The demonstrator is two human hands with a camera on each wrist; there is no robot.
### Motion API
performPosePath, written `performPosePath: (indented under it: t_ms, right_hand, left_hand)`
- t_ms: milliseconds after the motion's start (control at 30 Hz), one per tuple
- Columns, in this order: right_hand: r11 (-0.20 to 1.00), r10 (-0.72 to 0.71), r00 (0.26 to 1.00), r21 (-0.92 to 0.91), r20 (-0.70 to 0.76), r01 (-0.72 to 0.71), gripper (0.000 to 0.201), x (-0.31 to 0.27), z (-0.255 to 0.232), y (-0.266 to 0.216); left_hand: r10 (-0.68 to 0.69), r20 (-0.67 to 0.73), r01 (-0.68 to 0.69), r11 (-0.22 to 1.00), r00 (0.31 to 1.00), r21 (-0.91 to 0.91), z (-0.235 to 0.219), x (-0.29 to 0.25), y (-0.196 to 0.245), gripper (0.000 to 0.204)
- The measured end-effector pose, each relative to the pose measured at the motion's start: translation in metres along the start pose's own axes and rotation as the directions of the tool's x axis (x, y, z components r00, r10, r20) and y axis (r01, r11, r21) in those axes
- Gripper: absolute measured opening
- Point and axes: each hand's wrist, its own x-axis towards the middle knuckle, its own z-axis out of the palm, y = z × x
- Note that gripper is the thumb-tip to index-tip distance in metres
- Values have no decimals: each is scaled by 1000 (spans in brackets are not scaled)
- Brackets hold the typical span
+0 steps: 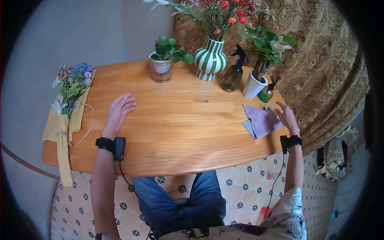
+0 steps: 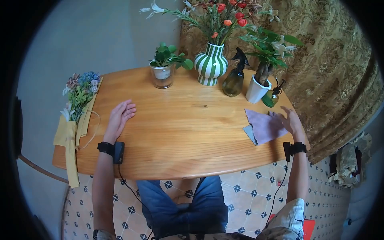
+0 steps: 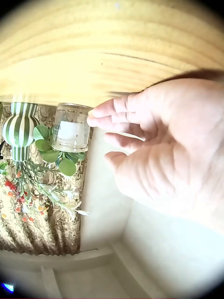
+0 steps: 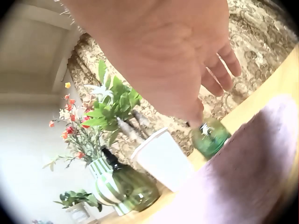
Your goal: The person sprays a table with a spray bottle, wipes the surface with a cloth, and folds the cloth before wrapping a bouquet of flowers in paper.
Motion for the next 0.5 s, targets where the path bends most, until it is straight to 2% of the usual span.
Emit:
performPosePath:
  t_ms: [33, 67, 133, 167, 233, 267, 300, 367, 400, 433, 467, 500]
  right_hand:
    - [986, 3, 991, 167, 131, -25, 47, -1, 1, -15]
    - [985, 1, 991, 169, 131, -24, 47, -5, 2, -32]
    - [993, -81, 941, 110, 328, 47, 49, -13, 4, -57]
    - [992, -87, 940, 111, 329, 53, 49, -9, 8, -55]
    - [991, -115, 895, 106, 431, 76, 50, 2, 15, -49]
    - [991, -119, 893, 105, 434, 81, 50, 7, 16, -51]
    - [994, -83, 922, 94, 379, 50, 50, 11, 17, -53]
    - [996, -52, 945, 84, 321, 27, 50, 18, 14, -63]
    - [986, -74, 951, 165, 300, 25, 52, 23, 13, -70]
    - [969, -95, 956, 245, 279, 25, 55, 27, 12, -80]
    - [969, -106, 954, 246, 281, 35, 55, 32, 11, -94]
    - [938, -147, 967, 339, 206, 71, 58, 37, 12, -110]
  left_hand:
    - [-5, 2, 5, 1000, 1000, -5, 0, 1, -1, 32]
    - [-8, 4, 8, 1000, 1000, -11, -1, 1, -1, 32]
    - [-10, -3, 10, 1000, 1000, -6, -1, 0, 0, 32]
    - [-14, -3, 14, 1000, 1000, -2, -1, 0, 0, 32]
    - [-16, -16, 16, 1000, 1000, 6, 3, -2, 1, 32]
    - [-20, -23, 20, 1000, 1000, 16, 3, -2, 1, 33]
    - [-20, -27, 20, 1000, 999, 14, 2, 0, -1, 33]
    - [12, 5, -12, 993, 1000, 121, -1, 5, -8, 33]
    - [16, -5, -15, 993, 1000, 119, -3, 6, -11, 33]
    - [38, 19, -41, 981, 999, 192, -1, 6, -14, 33]
    - [56, 45, -66, 962, 997, 264, 0, 6, -16, 33]
    - [58, 34, -65, 962, 998, 264, 1, 6, -17, 33]
